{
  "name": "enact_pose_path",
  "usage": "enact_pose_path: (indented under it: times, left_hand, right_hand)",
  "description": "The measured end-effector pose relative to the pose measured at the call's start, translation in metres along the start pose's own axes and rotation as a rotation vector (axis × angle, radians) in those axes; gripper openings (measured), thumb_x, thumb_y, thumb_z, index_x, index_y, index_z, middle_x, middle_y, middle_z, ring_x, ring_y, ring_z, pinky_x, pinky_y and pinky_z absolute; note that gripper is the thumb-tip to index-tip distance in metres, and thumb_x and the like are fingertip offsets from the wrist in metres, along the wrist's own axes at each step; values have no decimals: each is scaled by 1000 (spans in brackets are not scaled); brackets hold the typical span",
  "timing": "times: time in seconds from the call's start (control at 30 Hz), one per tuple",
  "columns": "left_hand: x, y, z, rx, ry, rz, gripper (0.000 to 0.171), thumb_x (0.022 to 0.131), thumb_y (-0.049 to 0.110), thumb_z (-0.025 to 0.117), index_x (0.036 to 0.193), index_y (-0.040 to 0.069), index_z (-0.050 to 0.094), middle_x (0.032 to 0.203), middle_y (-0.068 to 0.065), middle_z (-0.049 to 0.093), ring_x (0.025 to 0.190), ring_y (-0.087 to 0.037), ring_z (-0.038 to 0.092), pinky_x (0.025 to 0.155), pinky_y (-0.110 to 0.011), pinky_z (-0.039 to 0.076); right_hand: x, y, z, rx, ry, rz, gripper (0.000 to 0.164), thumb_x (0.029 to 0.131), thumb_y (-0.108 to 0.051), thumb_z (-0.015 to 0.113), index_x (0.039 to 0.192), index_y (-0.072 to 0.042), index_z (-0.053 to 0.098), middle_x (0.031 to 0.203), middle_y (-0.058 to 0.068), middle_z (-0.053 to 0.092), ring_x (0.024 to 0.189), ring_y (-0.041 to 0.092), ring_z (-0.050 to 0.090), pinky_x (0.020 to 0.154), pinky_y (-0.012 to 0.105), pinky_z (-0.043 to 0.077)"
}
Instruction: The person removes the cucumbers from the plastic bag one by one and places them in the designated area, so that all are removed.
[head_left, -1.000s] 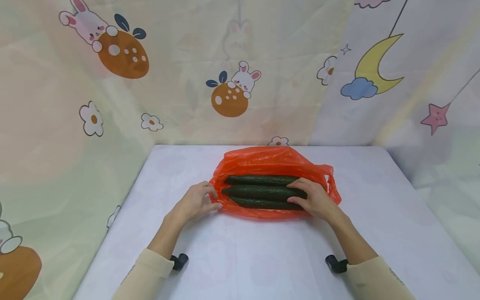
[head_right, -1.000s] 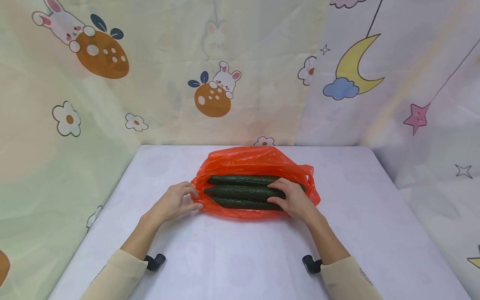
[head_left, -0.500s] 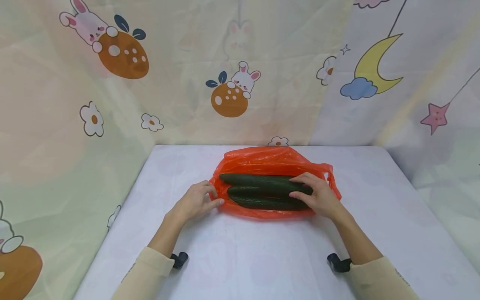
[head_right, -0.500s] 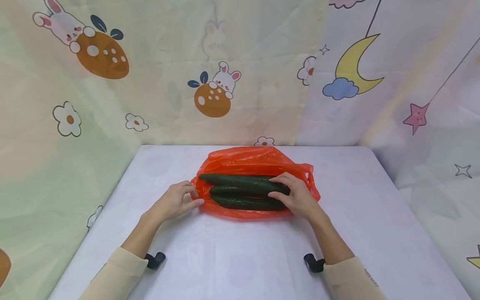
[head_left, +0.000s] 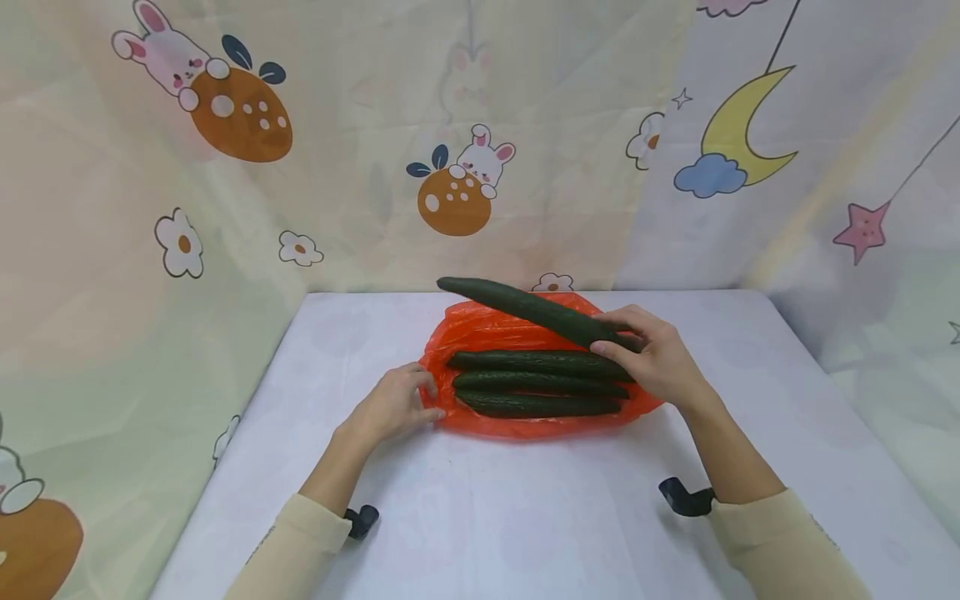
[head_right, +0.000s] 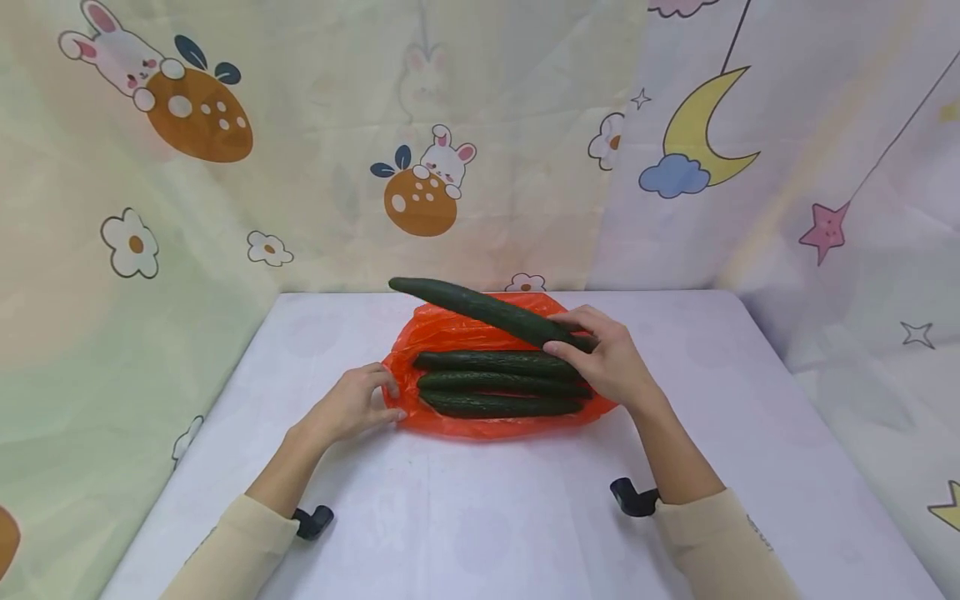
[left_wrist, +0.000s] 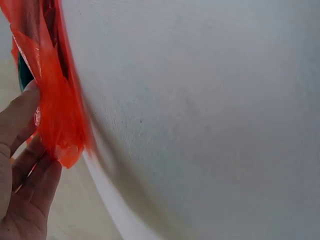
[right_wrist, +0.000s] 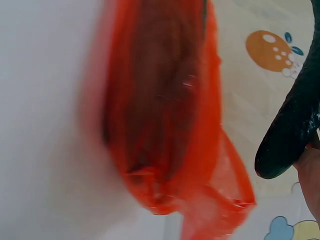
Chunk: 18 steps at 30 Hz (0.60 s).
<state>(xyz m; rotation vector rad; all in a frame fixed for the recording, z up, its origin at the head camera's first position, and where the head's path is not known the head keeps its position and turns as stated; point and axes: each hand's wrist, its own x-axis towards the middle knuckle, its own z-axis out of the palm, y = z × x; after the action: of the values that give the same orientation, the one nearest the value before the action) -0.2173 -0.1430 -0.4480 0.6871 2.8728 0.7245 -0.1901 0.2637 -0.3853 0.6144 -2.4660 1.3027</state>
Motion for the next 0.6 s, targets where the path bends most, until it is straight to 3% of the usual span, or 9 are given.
enact_pose_path:
  times: [0.27, 0.37, 0.6]
  left_hand:
    - [-1, 1, 2, 29, 12, 17, 32, 78, 29, 92, 98, 18, 70, 100, 4, 63, 94, -16, 58, 88, -36, 56]
    - [-1, 2, 2, 29, 12, 13, 32, 77, 28, 92, 99, 18, 70, 100, 4, 63, 94, -16, 58, 87, -35, 56]
    - [-2, 1, 3, 30, 7, 2, 32, 79, 28, 91, 100, 17, 70, 99, 4, 63, 94, -16, 58, 88, -36, 56]
  right_hand:
    - [10, -16, -26, 118, 143, -13, 39, 92, 6, 71, 130, -1, 66, 115, -2, 68, 106, 9, 66, 88, 17, 53]
    - [9, -19, -35, 130, 208, 20, 38, 96, 2, 68, 133, -2, 65, 114, -6, 68, 106, 6, 68, 83, 18, 55]
    - [0, -16, -59, 71, 331, 293, 42, 101, -28, 66, 141, -18, 60, 127, -6, 63, 109, 0, 65, 80, 16, 53]
